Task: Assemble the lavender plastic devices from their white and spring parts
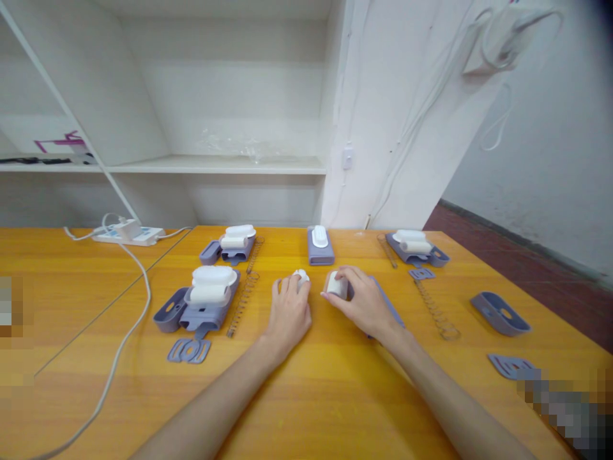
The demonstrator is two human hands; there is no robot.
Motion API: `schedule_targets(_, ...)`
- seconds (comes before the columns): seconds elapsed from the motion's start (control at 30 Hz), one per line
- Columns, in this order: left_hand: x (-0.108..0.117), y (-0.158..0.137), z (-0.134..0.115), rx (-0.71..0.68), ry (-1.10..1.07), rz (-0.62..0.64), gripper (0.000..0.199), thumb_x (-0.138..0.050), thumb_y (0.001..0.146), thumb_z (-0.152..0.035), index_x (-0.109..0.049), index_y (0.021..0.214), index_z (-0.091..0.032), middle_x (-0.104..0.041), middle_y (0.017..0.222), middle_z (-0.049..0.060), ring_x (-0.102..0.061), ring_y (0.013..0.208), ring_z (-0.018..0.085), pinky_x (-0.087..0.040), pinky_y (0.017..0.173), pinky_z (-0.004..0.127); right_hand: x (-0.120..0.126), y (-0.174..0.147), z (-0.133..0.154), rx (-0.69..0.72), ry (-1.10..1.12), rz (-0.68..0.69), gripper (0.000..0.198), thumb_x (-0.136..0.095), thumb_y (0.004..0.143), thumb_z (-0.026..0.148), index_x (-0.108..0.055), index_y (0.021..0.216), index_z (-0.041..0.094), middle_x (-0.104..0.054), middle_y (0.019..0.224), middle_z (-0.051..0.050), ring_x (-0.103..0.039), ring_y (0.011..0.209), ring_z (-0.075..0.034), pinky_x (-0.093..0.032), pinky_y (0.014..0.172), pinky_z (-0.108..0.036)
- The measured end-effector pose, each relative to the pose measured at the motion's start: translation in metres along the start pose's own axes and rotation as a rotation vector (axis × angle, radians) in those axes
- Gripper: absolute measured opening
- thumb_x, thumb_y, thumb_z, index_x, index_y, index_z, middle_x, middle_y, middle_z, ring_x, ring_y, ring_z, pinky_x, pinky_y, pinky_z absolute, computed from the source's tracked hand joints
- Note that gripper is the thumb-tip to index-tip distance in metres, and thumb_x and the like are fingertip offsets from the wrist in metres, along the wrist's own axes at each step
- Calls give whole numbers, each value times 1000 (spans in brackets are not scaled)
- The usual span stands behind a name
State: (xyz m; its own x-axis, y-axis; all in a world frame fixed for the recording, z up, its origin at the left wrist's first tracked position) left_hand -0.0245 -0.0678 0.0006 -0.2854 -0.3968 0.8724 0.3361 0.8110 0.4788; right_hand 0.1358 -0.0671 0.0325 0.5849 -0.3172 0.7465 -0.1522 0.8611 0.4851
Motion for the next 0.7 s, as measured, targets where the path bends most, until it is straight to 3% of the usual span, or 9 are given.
schedule_targets(0.1,1,-1,5,106,73,-61,45,-43,70,-1,-52,110,-20,-53,115,12,-47,109,29,-27,98,56,-3,1,5,-50,158,-95,29,-66,73,42,-55,92,23,-62,102,-3,-57,96,-20,-42,85,-33)
schedule_targets(0.17,1,-1,5,106,88,-101,48,-43,69,0,-52,111,-19,-52,118,13,-44,114,30,-22,101,59,-8,-1,9,-112,275,-162,31,-65,74,43,-55,93,22,-62,104,-4,-58,96,-19,-43,85,-33)
schedule_targets(0.33,4,-2,-9,-222,-31,-84,44,-49,72,-10,-52,115,-16,-52,121,15,-42,119,30,-20,107,55,-12,-3,18,-154,444,-223,33,-63,75,44,-54,96,21,-62,107,-6,-59,97,-20,-44,88,-35)
schedule_targets(0.5,17,-7,-30,-596,-175,105,57,-51,74,-23,-41,131,-21,-38,140,13,-31,131,29,-16,109,53,13,3,7,-120,327,-318,32,-63,76,43,-55,95,20,-62,104,-7,-57,100,-22,-43,90,-38)
schedule_targets(0.6,21,-8,-35,-677,-244,168,56,-47,81,-34,-36,135,-24,-31,146,11,-26,135,27,-18,109,52,27,8,-17,-134,188,-408,34,-62,75,46,-55,95,20,-62,100,-8,-58,96,-23,-43,87,-39)
schedule_targets(0.7,17,-9,-32,-664,-274,158,56,-43,83,-53,-44,128,-19,-37,142,15,-30,133,29,-19,109,52,30,8,-48,-180,88,-446,35,-61,75,49,-55,93,19,-62,97,-8,-57,94,-24,-44,85,-38)
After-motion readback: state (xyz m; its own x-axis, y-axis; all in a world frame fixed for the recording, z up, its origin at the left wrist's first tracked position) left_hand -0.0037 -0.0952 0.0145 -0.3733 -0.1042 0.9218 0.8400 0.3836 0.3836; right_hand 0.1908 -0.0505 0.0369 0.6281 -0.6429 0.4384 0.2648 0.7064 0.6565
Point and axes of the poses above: each hand's wrist, its own y-axis towards the middle knuckle, its own x-axis out of the back of the hand, z = x × y, the point moved 4 cm from there along y, towards the middle knuckle
